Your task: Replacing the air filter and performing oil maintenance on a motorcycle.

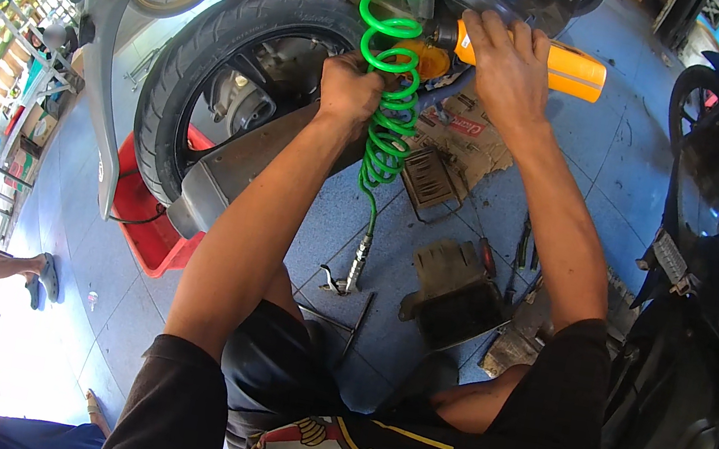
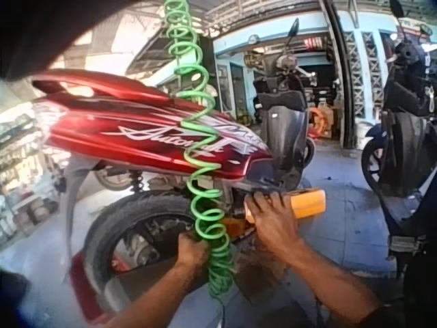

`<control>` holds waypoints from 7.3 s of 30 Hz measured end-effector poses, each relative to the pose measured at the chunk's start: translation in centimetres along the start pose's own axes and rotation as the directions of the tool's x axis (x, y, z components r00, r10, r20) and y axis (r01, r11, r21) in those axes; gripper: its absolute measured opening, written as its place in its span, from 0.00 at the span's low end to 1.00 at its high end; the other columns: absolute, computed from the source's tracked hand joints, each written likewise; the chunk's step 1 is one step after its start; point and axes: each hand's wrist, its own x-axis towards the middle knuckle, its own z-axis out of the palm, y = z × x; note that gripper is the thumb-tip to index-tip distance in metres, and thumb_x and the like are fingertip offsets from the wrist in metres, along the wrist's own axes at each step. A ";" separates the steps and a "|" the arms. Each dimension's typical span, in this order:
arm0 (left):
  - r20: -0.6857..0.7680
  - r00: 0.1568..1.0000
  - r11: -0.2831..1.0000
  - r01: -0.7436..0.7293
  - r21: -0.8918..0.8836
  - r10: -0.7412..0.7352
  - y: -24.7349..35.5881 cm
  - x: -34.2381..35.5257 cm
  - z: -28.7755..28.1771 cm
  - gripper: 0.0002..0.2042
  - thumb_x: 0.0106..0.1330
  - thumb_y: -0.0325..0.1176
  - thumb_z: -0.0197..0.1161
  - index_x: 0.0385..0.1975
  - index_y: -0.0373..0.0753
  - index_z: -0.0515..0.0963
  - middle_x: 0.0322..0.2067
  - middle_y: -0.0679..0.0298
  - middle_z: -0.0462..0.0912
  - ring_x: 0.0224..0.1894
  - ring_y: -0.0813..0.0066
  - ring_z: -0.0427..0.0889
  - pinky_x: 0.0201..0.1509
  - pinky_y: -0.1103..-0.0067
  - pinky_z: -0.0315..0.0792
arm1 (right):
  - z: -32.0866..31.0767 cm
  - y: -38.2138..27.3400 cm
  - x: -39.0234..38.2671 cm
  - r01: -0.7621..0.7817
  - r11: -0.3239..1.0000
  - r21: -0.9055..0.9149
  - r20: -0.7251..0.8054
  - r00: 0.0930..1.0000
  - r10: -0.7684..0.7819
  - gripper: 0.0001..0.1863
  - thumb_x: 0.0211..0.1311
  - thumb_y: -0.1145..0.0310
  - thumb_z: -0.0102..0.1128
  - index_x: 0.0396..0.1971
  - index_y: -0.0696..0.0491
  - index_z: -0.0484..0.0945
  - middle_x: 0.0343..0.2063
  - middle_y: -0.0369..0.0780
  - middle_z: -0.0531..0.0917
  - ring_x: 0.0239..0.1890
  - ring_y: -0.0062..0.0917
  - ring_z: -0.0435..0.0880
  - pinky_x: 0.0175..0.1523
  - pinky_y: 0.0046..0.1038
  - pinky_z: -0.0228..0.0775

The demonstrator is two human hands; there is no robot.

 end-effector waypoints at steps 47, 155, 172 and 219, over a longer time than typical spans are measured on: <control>-0.019 0.999 0.999 -0.039 0.027 0.039 -0.9 0.8 -0.3 0.10 0.55 0.18 0.64 0.37 0.25 0.81 0.31 0.59 0.85 0.31 0.79 0.80 0.33 0.80 0.74 | -0.7 0.3 -0.6 -0.121 0.984 0.130 0.105 0.989 0.108 0.38 0.35 0.72 0.72 0.55 0.52 0.74 0.47 0.36 0.79 0.44 0.34 0.76 0.48 0.36 0.62; -0.009 1.000 1.000 0.009 0.010 -0.009 0.2 0.1 -0.1 0.09 0.59 0.23 0.68 0.38 0.29 0.81 0.34 0.58 0.85 0.34 0.74 0.82 0.38 0.78 0.75 | 0.3 -0.3 -1.1 -0.005 1.000 0.005 -0.096 0.995 0.006 0.18 0.53 0.69 0.57 0.46 0.48 0.80 0.37 0.31 0.81 0.41 0.27 0.76 0.49 0.32 0.60; 0.025 0.999 0.999 0.037 -0.024 -0.036 0.9 -0.5 0.3 0.09 0.60 0.23 0.68 0.38 0.29 0.80 0.34 0.57 0.84 0.32 0.72 0.83 0.36 0.76 0.77 | 0.2 0.3 -1.0 0.030 0.999 -0.031 -0.102 0.994 -0.033 0.18 0.54 0.67 0.57 0.47 0.48 0.80 0.38 0.31 0.80 0.43 0.26 0.75 0.51 0.32 0.61; 0.003 1.000 0.999 0.027 -0.033 -0.027 0.7 -0.3 0.5 0.09 0.59 0.23 0.68 0.38 0.28 0.80 0.34 0.56 0.85 0.33 0.73 0.83 0.37 0.77 0.77 | 0.3 0.5 -0.6 0.009 0.999 -0.032 -0.132 0.991 -0.013 0.19 0.53 0.67 0.58 0.47 0.46 0.80 0.38 0.31 0.80 0.42 0.26 0.76 0.51 0.32 0.61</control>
